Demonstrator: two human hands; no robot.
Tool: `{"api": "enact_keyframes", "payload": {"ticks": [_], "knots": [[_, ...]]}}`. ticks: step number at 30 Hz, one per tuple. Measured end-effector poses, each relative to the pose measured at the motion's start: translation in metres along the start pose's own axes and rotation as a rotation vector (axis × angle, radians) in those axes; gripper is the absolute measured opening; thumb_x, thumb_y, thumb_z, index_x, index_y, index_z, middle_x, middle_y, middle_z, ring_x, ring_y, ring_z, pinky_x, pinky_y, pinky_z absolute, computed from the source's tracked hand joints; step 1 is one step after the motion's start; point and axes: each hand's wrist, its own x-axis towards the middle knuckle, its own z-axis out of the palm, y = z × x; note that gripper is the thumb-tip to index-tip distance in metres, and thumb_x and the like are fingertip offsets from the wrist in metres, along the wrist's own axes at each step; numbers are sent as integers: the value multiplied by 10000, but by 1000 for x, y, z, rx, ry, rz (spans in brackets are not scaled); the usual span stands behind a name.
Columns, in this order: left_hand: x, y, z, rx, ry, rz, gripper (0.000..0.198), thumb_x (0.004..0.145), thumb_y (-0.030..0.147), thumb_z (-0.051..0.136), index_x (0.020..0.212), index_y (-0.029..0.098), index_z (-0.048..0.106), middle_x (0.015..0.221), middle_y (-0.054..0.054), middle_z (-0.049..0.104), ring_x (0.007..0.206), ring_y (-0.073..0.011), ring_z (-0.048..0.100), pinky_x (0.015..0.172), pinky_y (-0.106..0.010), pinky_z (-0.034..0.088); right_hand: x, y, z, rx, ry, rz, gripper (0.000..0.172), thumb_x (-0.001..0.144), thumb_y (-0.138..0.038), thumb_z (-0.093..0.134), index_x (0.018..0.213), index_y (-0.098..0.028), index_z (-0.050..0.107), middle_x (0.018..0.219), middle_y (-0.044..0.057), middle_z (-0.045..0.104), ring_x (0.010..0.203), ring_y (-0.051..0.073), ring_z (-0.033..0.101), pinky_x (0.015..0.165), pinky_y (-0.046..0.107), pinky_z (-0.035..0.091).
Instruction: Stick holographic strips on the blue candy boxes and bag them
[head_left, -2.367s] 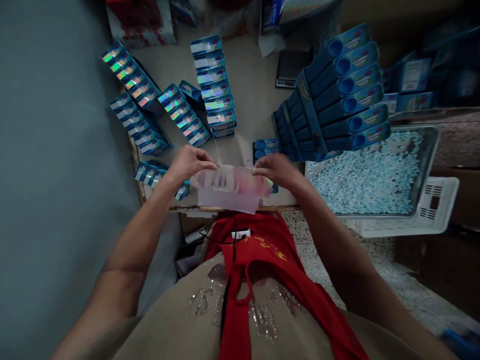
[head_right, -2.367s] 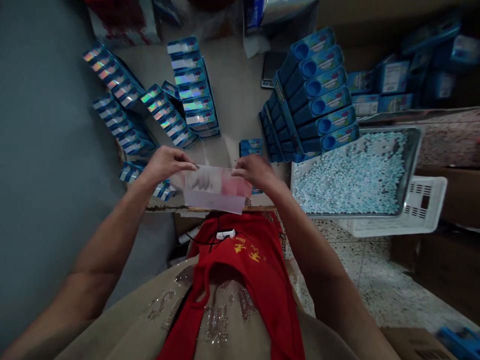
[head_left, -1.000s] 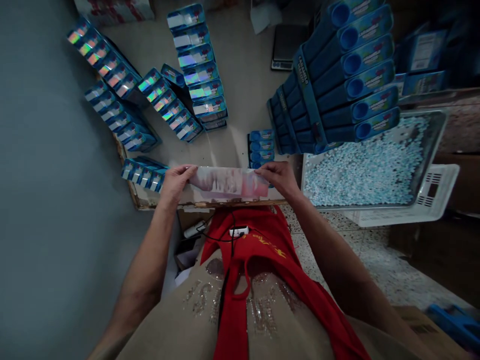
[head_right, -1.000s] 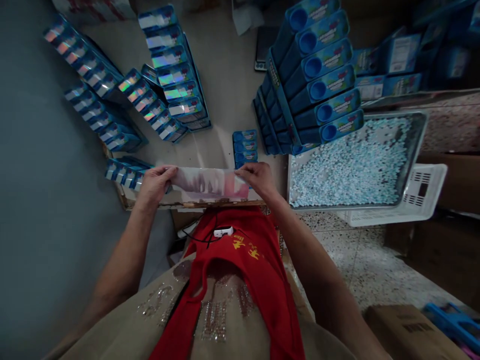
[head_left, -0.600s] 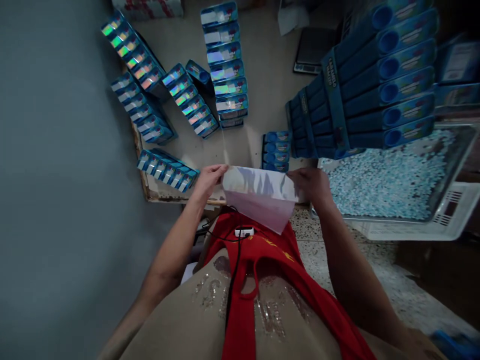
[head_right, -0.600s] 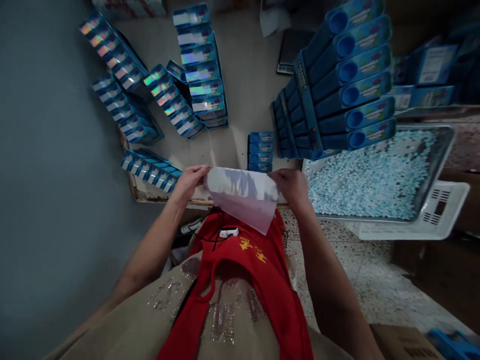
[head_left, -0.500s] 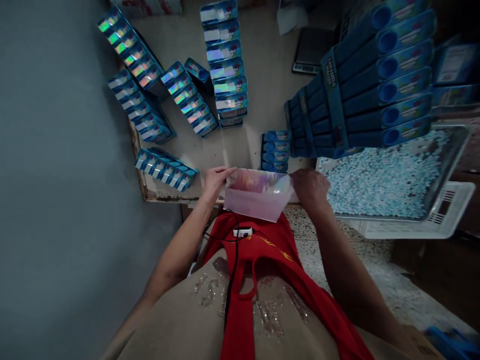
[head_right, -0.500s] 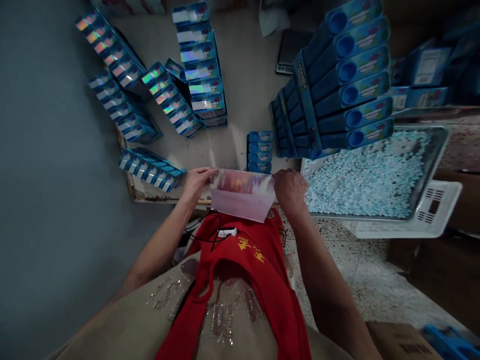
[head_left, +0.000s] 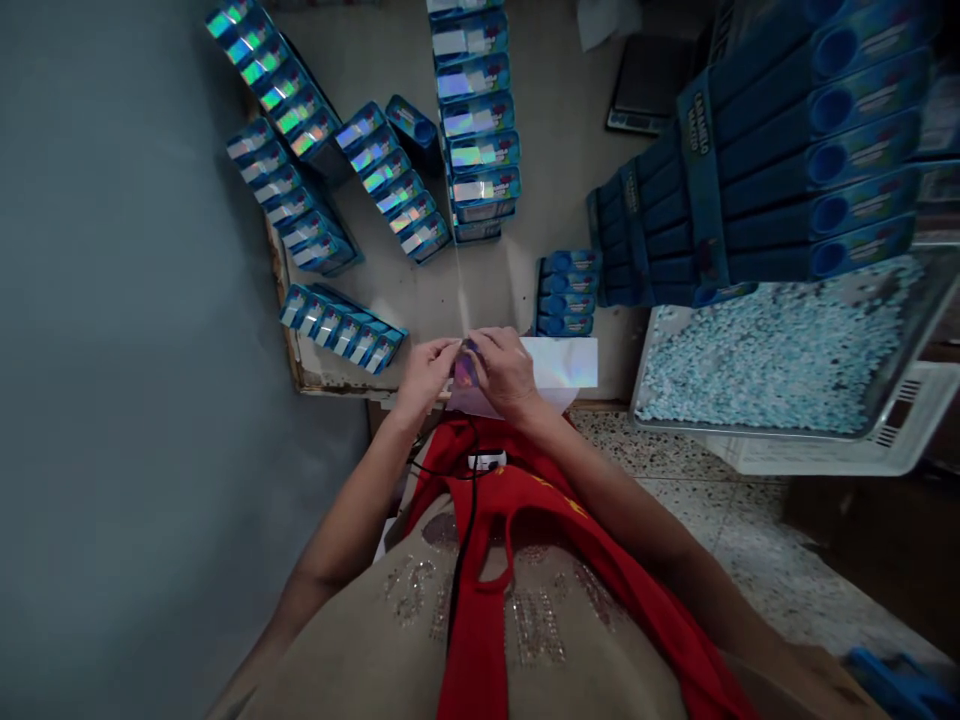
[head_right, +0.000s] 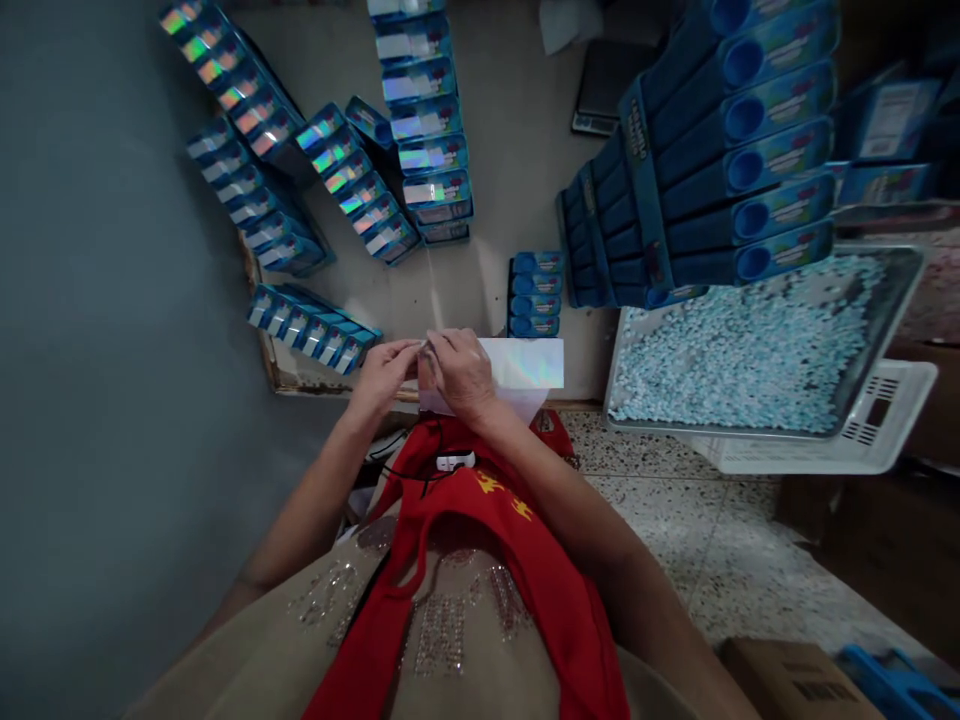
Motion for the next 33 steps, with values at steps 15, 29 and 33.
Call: {"api": "enact_keyframes", "payload": {"ticks": [15, 29, 33], "knots": [[-32, -9, -54, 212, 292, 136, 342, 885, 455, 627, 944, 177, 817, 862, -43, 770, 784, -188, 662, 730, -273, 528, -11, -40, 38, 76, -80, -147, 552, 1034, -168, 403, 1570, -123, 529, 1556, 179, 569, 1445, 287, 523, 1263, 459, 399], [-34, -18, -64, 306, 545, 298, 297, 1010, 418, 552, 886, 193, 702, 825, -31, 706, 741, -153, 610, 698, -246, 476, 14, -62, 66, 8, -36, -386, 577, 1020, -52, 348, 1567, -109, 522, 1610, 179, 513, 1452, 298, 509, 1254, 484, 405], [-23, -29, -67, 219, 561, 270, 290, 1014, 414, 550, 900, 198, 706, 871, -42, 722, 799, -163, 640, 748, -253, 502, 15, -55, 75, 39, -84, -394, 595, 1014, -58, 350, 1590, -115, 486, 1623, 178, 495, 1482, 286, 484, 1248, 481, 420]]}}
